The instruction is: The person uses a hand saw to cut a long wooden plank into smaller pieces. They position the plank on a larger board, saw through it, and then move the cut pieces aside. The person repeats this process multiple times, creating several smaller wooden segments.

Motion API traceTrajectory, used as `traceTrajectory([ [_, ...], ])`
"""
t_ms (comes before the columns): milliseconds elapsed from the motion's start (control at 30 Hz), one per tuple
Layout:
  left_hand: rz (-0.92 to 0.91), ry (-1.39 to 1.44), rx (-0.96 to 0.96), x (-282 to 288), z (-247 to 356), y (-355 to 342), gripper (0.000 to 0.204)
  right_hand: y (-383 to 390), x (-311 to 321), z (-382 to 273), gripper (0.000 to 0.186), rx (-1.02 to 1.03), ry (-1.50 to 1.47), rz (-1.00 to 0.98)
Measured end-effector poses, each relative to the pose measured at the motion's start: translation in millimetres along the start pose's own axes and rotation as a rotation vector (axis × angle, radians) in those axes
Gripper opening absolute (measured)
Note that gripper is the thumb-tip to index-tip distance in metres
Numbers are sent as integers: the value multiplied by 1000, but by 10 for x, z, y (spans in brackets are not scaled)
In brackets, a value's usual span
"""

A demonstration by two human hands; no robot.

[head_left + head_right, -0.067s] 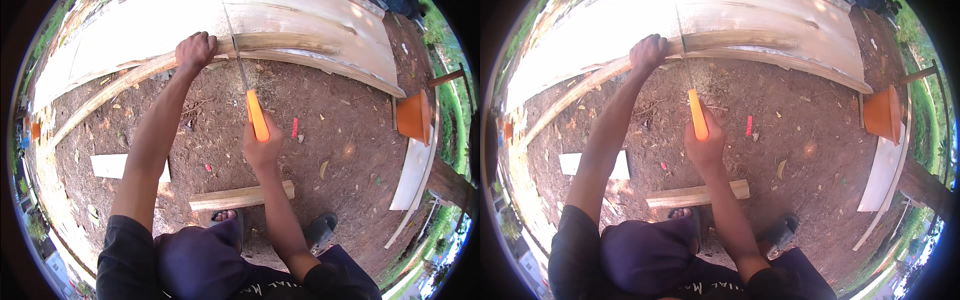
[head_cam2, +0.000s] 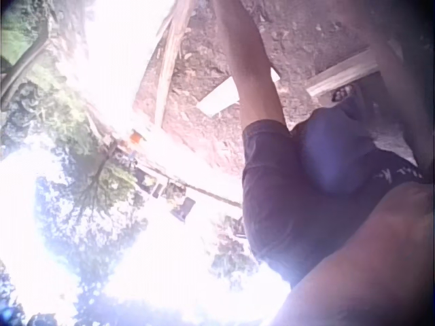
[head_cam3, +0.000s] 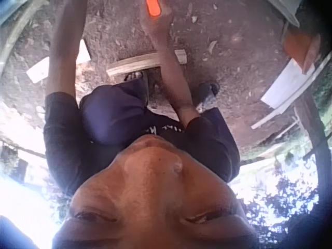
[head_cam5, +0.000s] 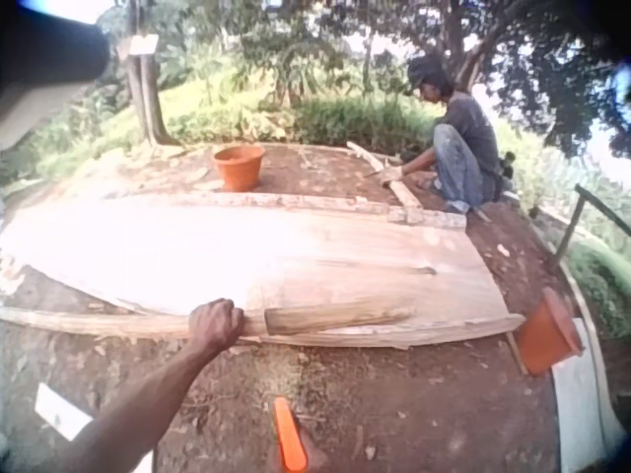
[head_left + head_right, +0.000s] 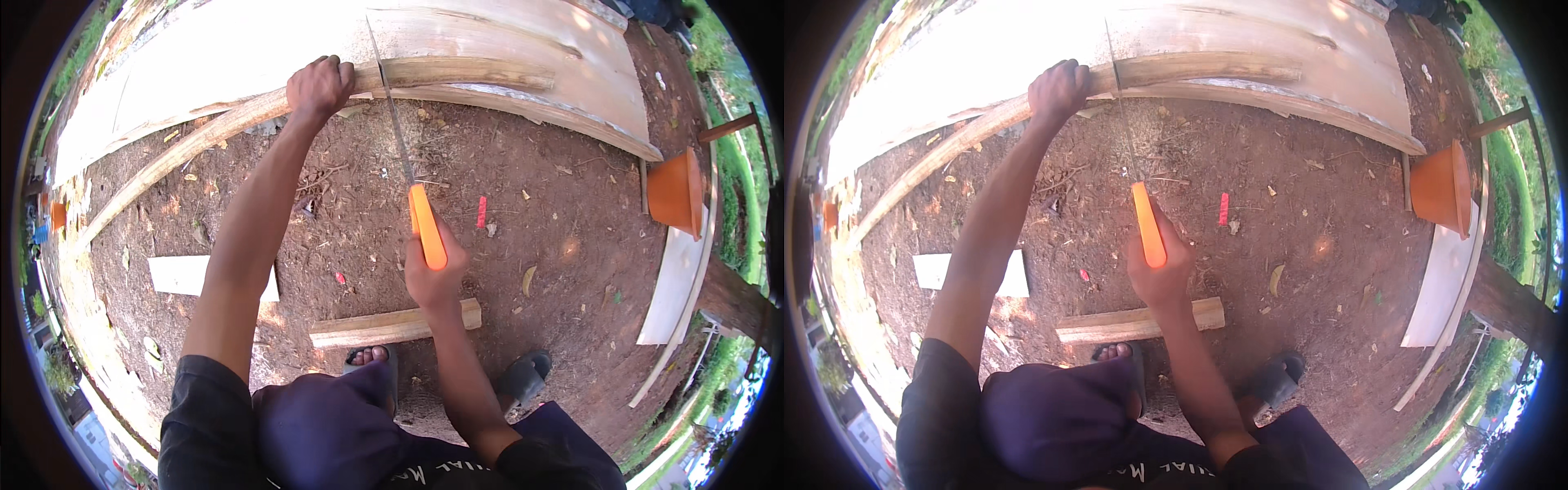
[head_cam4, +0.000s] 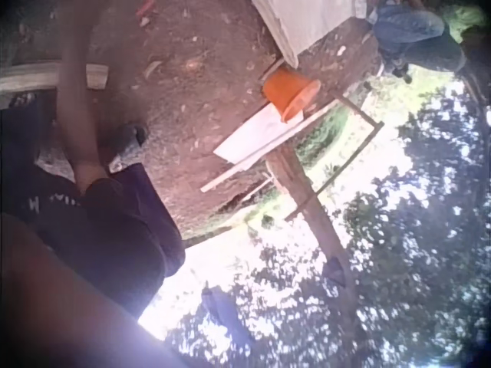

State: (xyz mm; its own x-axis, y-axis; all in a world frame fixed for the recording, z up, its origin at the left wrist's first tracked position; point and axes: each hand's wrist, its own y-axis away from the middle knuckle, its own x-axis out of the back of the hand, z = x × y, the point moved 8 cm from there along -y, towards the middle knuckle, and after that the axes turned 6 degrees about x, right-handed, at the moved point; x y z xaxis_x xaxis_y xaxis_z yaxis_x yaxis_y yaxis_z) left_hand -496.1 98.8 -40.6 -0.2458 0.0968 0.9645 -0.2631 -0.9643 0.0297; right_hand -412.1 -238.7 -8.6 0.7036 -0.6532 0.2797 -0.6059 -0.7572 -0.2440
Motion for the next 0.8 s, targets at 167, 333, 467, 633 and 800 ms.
traceTrajectory([
  [167, 76, -38, -39, 73, 12, 39, 47, -95, -41, 59, 39, -79, -54, 17],
  [333, 188, -84, -105, 104, 110, -48, 40, -1155, -483, -107, 26, -20, -21, -6],
  [467, 123, -87, -29, -27, 9, -95, 39, -485, -105, 73, 32, -4, -48, 10],
  [633, 171, -78, -67, 25, 7, -66, 38, 245, 258, -31, 49, -63, -19, -67],
  [800, 120, -80, -42, 4, 42, -59, 37, 317, 359, -211, 48, -88, -18, -47],
])
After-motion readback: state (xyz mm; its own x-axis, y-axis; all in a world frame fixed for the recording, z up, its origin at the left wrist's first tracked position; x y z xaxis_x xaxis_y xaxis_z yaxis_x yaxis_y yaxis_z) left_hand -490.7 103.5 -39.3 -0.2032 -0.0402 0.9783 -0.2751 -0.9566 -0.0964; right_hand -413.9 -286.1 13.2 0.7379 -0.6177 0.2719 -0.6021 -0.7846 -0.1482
